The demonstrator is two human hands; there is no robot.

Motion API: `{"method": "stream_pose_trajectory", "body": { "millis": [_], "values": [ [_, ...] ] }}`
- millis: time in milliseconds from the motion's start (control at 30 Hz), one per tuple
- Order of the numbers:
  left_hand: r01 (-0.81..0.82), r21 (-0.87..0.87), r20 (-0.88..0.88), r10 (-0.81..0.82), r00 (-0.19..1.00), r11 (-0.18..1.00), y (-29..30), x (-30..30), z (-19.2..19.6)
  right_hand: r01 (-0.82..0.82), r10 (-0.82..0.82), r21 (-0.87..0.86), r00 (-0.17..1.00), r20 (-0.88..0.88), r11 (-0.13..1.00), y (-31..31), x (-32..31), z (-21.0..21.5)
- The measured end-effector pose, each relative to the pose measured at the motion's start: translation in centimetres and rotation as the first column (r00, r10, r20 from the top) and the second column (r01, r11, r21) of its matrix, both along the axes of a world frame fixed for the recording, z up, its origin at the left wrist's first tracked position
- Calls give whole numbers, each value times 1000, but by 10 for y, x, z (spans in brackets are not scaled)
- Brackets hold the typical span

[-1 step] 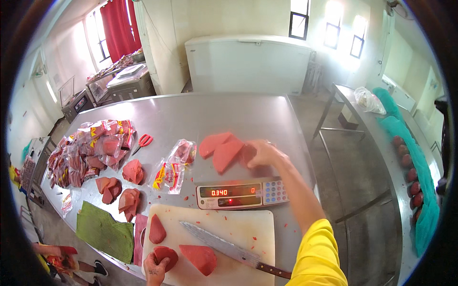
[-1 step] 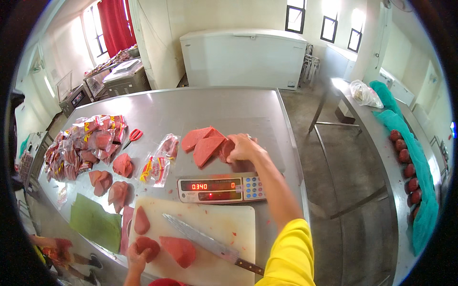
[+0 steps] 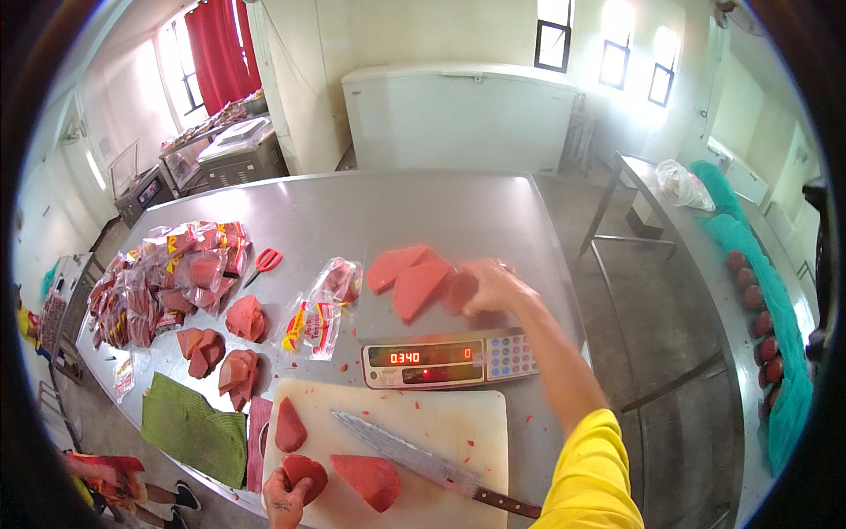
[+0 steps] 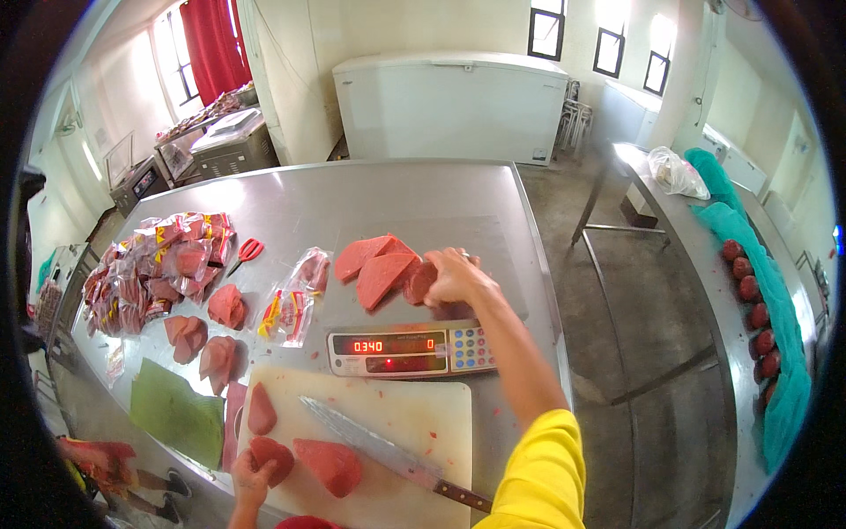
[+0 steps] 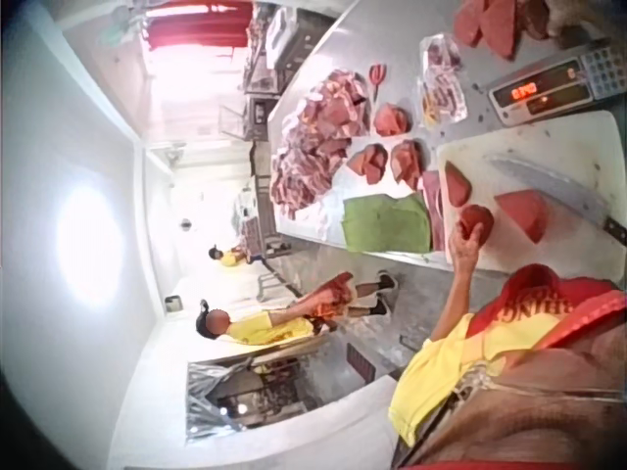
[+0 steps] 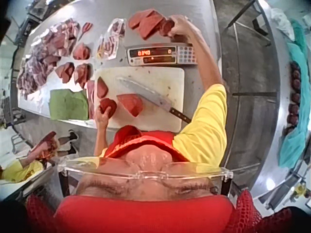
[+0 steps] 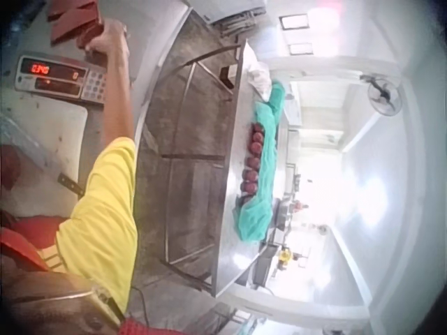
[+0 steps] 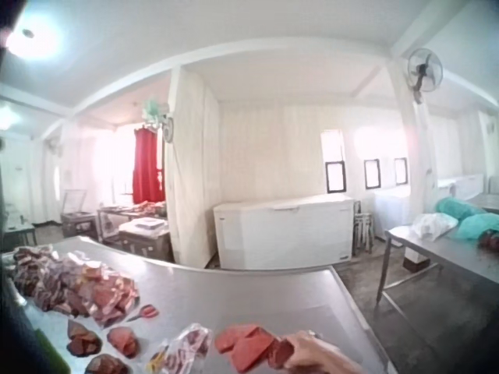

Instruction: The person slices large pieces of red meat into smaller portions on a cutting board, weighs them on a digital scale, and places them into plastic bags. The person repeats this process multiple times, handling the meat with a knife and arranging the packaged portions on the table.

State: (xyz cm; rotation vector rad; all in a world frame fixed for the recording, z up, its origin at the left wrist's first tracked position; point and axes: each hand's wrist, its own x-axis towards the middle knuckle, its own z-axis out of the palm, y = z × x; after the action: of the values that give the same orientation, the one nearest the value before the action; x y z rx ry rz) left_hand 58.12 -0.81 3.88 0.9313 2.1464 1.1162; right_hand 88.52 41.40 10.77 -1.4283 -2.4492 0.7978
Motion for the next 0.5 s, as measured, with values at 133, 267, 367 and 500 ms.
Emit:
{"method": "stream_pose_trajectory", "body": {
  "millis": [133, 267, 367, 500],
  "values": [
    [1, 145, 116, -18, 993, 989, 17, -10, 21, 105, -106, -19, 990, -90, 994, -24, 27, 6],
    [10, 270, 205, -68, 976, 963, 89, -12, 63, -1, 13, 79, 989, -149, 997, -3, 44, -13],
    [32, 428, 270, -162, 949, 903, 148, 5, 81, -38, 47, 39, 963, -265, 999, 22, 13, -14],
    [68, 404, 445, -261, 857, 912, 234, 37, 90, 122, -123, -23, 990, -71, 992, 8, -48, 25]
  ]
}}
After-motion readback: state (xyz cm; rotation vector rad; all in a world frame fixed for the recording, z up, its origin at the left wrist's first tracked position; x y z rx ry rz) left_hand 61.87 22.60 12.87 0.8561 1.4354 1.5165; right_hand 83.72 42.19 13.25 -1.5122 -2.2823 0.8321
